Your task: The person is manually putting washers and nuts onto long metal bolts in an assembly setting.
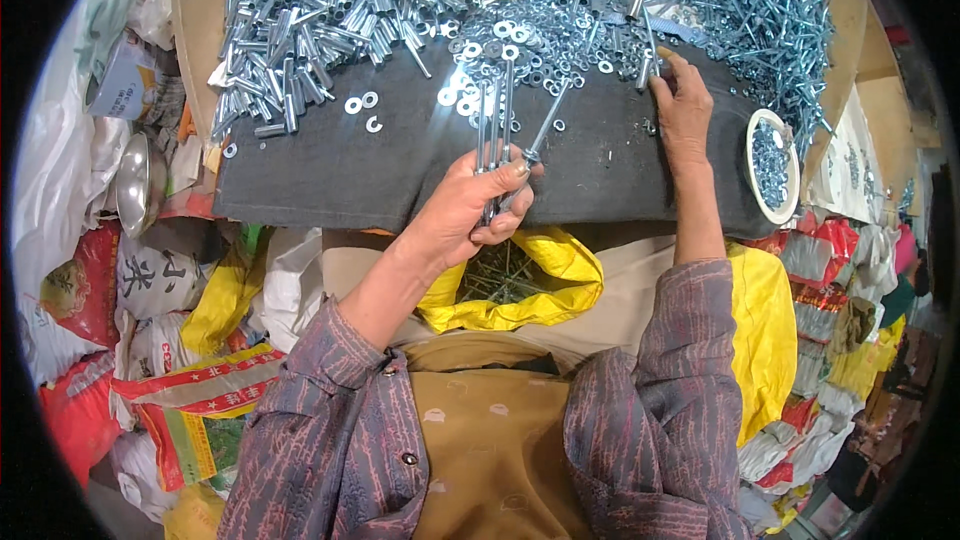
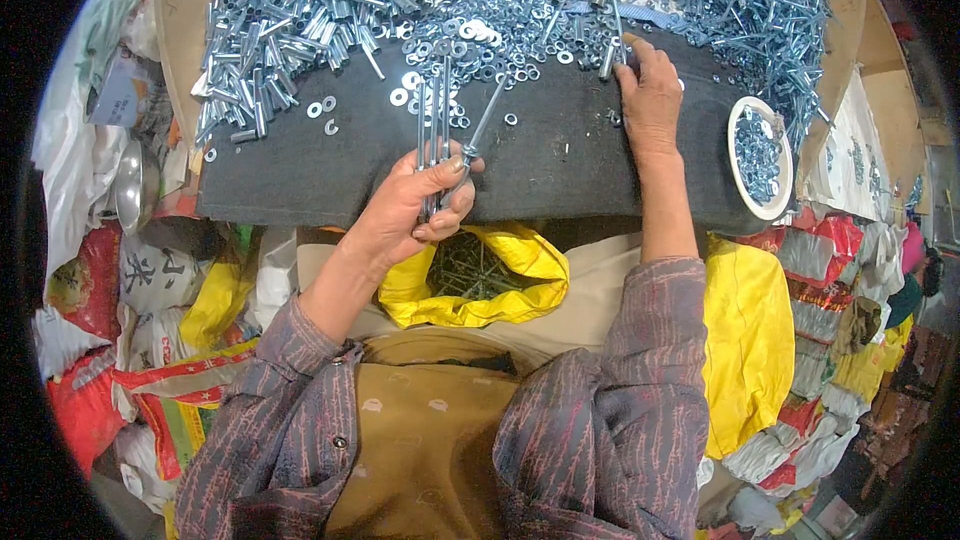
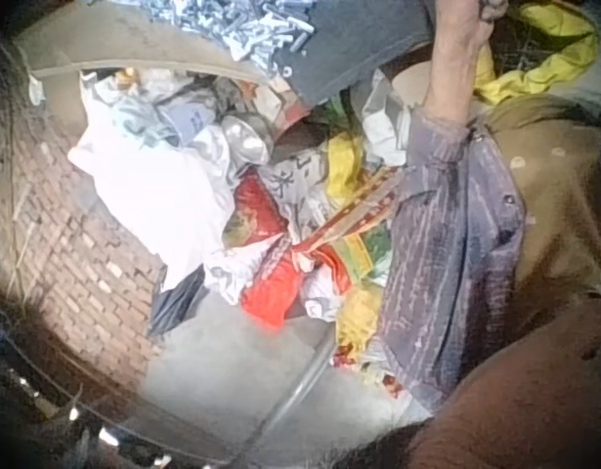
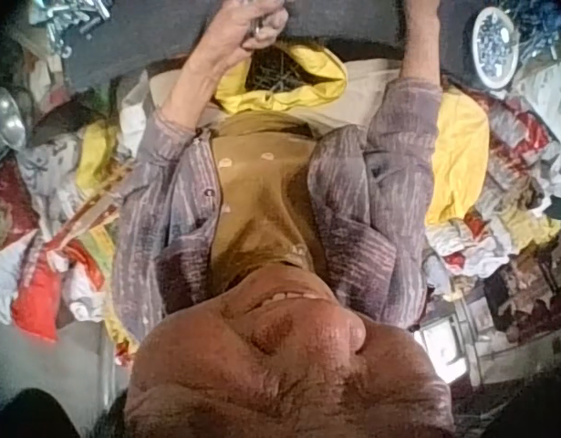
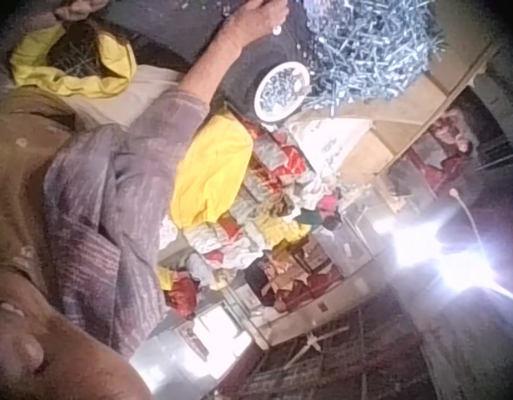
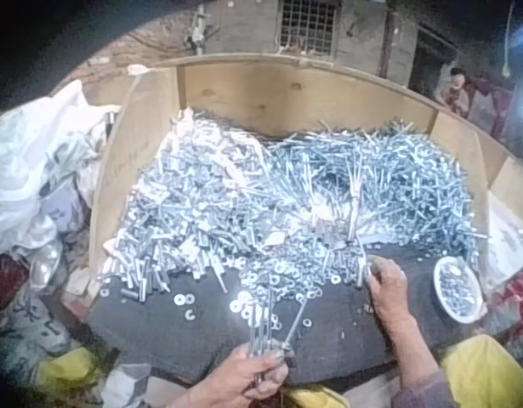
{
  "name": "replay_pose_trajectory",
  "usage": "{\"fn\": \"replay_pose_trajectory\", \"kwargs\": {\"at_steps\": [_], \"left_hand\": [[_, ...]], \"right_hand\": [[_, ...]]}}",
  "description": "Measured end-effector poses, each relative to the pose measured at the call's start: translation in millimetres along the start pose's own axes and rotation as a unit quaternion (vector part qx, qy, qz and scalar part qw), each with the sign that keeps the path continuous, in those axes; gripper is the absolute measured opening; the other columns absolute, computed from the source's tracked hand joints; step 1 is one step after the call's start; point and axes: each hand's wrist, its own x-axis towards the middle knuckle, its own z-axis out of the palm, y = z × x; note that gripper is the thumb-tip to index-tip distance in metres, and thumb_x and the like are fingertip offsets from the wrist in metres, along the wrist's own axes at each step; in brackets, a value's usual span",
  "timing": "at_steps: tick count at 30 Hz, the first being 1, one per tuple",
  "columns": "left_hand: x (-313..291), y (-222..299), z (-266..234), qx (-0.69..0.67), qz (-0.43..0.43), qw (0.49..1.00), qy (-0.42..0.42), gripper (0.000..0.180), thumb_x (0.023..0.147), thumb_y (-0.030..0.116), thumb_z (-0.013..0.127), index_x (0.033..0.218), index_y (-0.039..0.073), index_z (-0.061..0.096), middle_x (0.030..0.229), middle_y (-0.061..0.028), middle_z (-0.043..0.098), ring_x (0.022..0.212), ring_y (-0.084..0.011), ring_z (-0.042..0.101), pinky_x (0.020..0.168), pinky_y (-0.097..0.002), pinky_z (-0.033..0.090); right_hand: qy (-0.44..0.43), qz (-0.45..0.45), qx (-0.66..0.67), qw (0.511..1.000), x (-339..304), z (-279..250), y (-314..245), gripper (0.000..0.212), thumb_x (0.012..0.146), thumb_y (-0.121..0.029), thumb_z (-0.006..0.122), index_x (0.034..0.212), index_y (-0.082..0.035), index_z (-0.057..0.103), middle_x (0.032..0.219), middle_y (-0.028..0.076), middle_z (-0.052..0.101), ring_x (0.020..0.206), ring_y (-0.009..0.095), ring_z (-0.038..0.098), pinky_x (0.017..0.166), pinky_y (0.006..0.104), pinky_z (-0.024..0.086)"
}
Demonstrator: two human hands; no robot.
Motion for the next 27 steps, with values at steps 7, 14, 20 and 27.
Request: {"fn": "replay_pose_trajectory", "kwargs": {"at_steps": [7,14,20,27], "left_hand": [[-1,2,0,0.072,-0.003,0.997,-0.001,0.024,0.094,0.02,0.058,0.106,0.0,0.052,0.068,-0.0037,0.051,0.045,-0.0048,0.041,0.036,-0.0155,0.028],[-2,-2,6,0.153,-0.005,0.988,0.016,0.026,0.092,0.023,0.061,0.103,0.001,0.053,0.065,-0.0014,0.051,0.044,-0.0032,0.04,0.038,-0.0168,0.027],[-7,-7,10,0.201,-0.002,0.98,0.006,0.027,0.09,0.024,0.063,0.102,0.003,0.053,0.063,-0.0002,0.05,0.044,-0.0038,0.039,0.039,-0.0186,0.026],[-12,-9,7,0.214,-0.019,0.976,0.015,0.026,0.089,0.023,0.065,0.101,0.005,0.051,0.064,-0.0012,0.051,0.045,-0.004,0.039,0.04,-0.0188,0.027]], "right_hand": [[-0.008,0.054,0.0,0.999,-11,-23,12,0.015,0.08,-0.013,0.068,0.094,-0.007,0.066,0.085,0.013,0.064,0.076,0.029,0.063,0.071,0.0374,0.05],[-0.038,0.01,-0.016,0.999,-15,-45,13,0.011,0.083,-0.008,0.064,0.094,-0.005,0.066,0.084,0.012,0.066,0.074,0.025,0.065,0.069,0.0332,0.051],[-0.132,0.267,0.552,0.779,-33,-63,-96,0.009,0.087,-0.002,0.062,0.094,0.004,0.06,0.093,0.015,0.067,0.08,0.018,0.067,0.069,0.0273,0.057],[-0.113,0.277,0.566,0.769,-57,-60,-114,0.011,0.083,-0.002,0.068,0.089,0.0,0.06,0.089,0.01,0.067,0.076,0.013,0.064,0.069,0.0245,0.053]]}}
